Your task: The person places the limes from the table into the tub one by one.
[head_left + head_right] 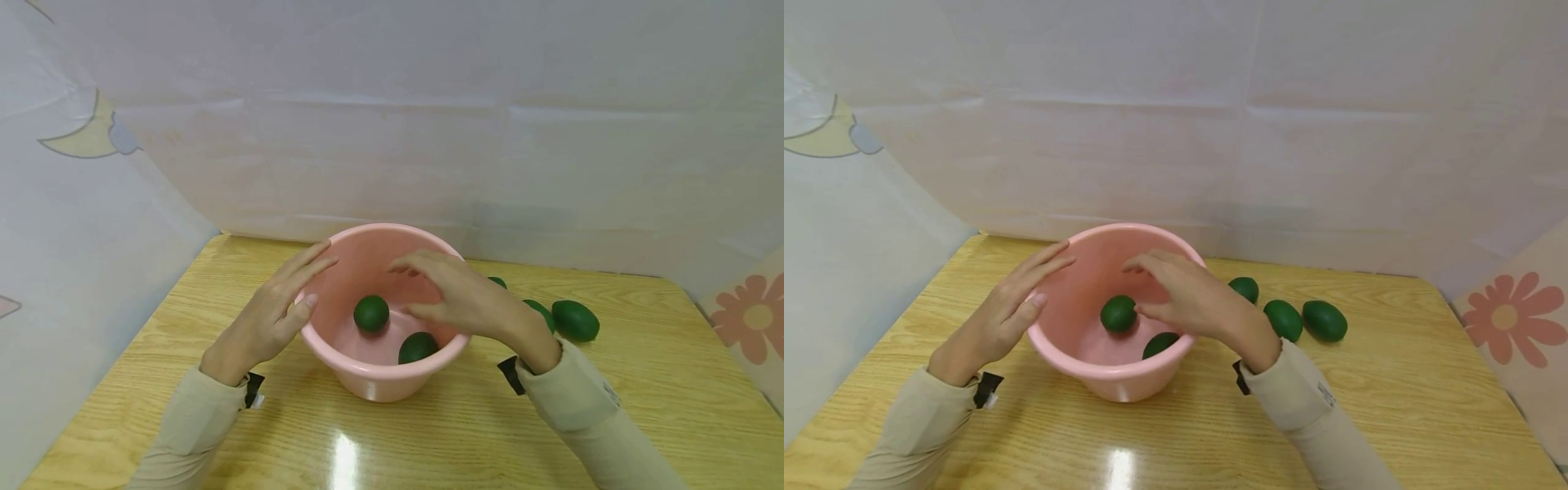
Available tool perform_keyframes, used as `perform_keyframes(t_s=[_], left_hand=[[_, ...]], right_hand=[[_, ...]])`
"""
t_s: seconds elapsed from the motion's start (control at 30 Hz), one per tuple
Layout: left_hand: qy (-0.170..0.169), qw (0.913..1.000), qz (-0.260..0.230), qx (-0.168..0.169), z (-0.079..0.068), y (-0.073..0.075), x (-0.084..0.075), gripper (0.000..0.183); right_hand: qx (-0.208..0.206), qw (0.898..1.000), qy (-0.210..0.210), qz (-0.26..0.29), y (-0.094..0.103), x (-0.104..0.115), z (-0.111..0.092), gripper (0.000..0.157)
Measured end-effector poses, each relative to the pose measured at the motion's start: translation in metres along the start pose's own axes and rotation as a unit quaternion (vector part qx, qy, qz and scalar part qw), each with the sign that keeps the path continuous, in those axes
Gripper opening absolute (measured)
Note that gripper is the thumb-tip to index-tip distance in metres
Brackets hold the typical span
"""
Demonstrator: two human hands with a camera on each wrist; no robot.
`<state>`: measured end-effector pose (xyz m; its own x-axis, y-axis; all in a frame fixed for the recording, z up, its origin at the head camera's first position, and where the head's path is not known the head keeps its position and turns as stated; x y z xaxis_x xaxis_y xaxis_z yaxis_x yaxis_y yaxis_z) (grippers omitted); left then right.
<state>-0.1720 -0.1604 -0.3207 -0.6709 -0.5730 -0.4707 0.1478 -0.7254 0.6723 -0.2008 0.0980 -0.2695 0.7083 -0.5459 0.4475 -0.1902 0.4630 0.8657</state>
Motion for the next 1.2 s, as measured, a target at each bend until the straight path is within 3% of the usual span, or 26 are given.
perform_keyframes(t_s=[0.37, 1.2], left_hand=[[-0.007, 0.9999, 0.007, 0.003, 0.001, 0.002, -0.002, 0.05], [-0.012, 0.9998, 0.013, 0.001, 0.004, 0.002, -0.002, 0.05]], right_hand=[[-0.059, 0.998, 0.005, 0.005, 0.016, -0.005, -0.007, 0.045], [-0.099, 0.995, 0.002, -0.003, 0.039, -0.02, -0.031, 0.05]])
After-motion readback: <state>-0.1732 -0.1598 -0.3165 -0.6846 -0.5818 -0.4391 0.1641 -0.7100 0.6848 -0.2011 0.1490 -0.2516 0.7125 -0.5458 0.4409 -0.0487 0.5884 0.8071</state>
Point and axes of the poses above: each hand's wrist, its own z-axis towards the middle knuckle, its own y-axis out of the back of the hand, x = y × z, the point moved 3 cm from there along z, towards the middle knuckle, and after that the axes turned 4 degrees about -x, right-handed, at the moved point
